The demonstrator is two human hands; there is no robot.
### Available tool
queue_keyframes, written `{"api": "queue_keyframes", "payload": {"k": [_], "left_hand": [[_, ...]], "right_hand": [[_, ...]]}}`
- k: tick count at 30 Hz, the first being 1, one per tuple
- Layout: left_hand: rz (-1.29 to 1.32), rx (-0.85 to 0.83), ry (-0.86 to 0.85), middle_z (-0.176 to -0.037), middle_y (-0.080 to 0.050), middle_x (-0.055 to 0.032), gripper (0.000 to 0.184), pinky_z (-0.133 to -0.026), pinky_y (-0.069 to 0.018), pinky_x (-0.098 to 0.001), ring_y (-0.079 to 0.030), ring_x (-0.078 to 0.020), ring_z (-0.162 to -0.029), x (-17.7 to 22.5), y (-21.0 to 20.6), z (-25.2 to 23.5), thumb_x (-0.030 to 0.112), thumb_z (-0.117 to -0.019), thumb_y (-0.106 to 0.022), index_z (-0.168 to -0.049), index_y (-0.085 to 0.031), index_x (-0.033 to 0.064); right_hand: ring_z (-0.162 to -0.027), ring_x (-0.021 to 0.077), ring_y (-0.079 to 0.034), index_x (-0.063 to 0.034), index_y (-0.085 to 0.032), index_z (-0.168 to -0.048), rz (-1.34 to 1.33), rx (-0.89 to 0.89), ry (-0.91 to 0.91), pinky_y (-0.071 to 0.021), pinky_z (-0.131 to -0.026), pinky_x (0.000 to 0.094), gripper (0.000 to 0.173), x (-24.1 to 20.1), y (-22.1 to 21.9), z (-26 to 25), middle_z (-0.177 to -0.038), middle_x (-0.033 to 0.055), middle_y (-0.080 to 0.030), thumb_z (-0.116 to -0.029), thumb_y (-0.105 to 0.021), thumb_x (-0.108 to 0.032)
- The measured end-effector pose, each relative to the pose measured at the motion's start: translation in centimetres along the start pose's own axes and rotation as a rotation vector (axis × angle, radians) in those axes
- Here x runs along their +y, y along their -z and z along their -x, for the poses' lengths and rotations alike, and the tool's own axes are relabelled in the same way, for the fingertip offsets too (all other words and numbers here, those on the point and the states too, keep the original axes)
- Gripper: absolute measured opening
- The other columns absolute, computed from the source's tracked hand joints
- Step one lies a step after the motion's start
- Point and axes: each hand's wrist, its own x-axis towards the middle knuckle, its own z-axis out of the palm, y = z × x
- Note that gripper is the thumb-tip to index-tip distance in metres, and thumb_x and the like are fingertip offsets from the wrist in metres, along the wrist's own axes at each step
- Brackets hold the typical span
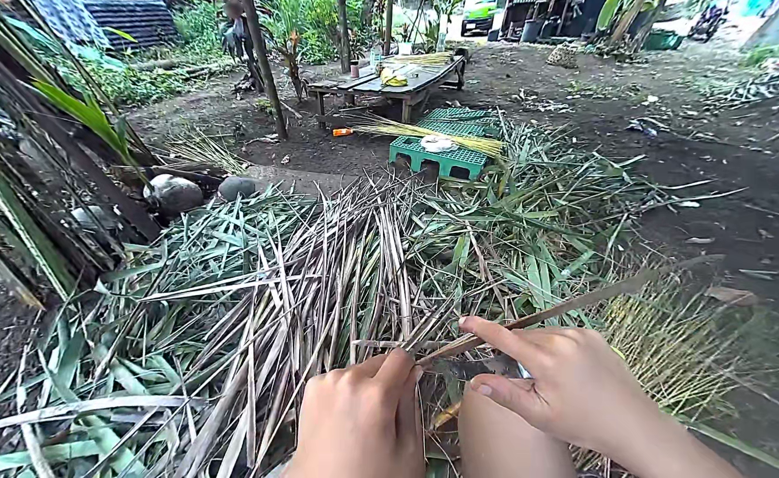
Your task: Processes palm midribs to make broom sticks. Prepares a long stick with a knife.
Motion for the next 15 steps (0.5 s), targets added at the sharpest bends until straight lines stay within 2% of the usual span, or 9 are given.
{"api": "queue_keyframes", "payload": {"k": [9, 12, 15], "left_hand": [[-0.027, 0.043, -0.026, -0.053, -0.052, 0.0023, 0.029, -0.037, -0.0304, -0.0316, -0.048, -0.0128, -0.041, -0.3, -0.5, -0.3, 0.026, -0.0972, -0.051, -0.077, -0.068, 0.0143], [-0.033, 0.055, -0.022, -0.052, -0.050, 0.0028, 0.029, -0.036, -0.0298, -0.0312, -0.047, -0.0121, -0.040, -0.2, -0.6, -0.5, 0.027, -0.0969, -0.050, -0.076, -0.067, 0.0144], [-0.014, 0.001, 0.011, -0.053, -0.053, 0.0003, 0.028, -0.037, -0.0321, -0.0333, -0.050, -0.0147, -0.041, 0.3, 0.0, -0.3, 0.024, -0.0975, -0.052, -0.079, -0.069, 0.0121]], "right_hand": [[-0.040, 0.0210, -0.050, -0.0188, -0.073, -0.123, 0.025, 0.033, 0.007, -0.0347, -0.037, 0.0377, 0.077, 0.1, -0.3, 0.0, -0.049, 0.0006, -0.049, -0.0997, -0.024, -0.073], [-0.042, 0.0245, -0.055, -0.0198, -0.075, -0.122, 0.074, 0.065, -0.074, -0.0386, -0.037, 0.0410, 0.074, 0.7, -1.0, -0.4, -0.051, 0.0032, -0.054, -0.1006, -0.026, -0.071], [-0.049, 0.0333, -0.062, -0.0203, -0.074, -0.127, 0.100, 0.036, -0.266, -0.0431, -0.041, 0.0508, 0.072, 3.0, -1.6, -0.9, -0.061, 0.0104, -0.064, -0.1006, -0.027, -0.069]]}}
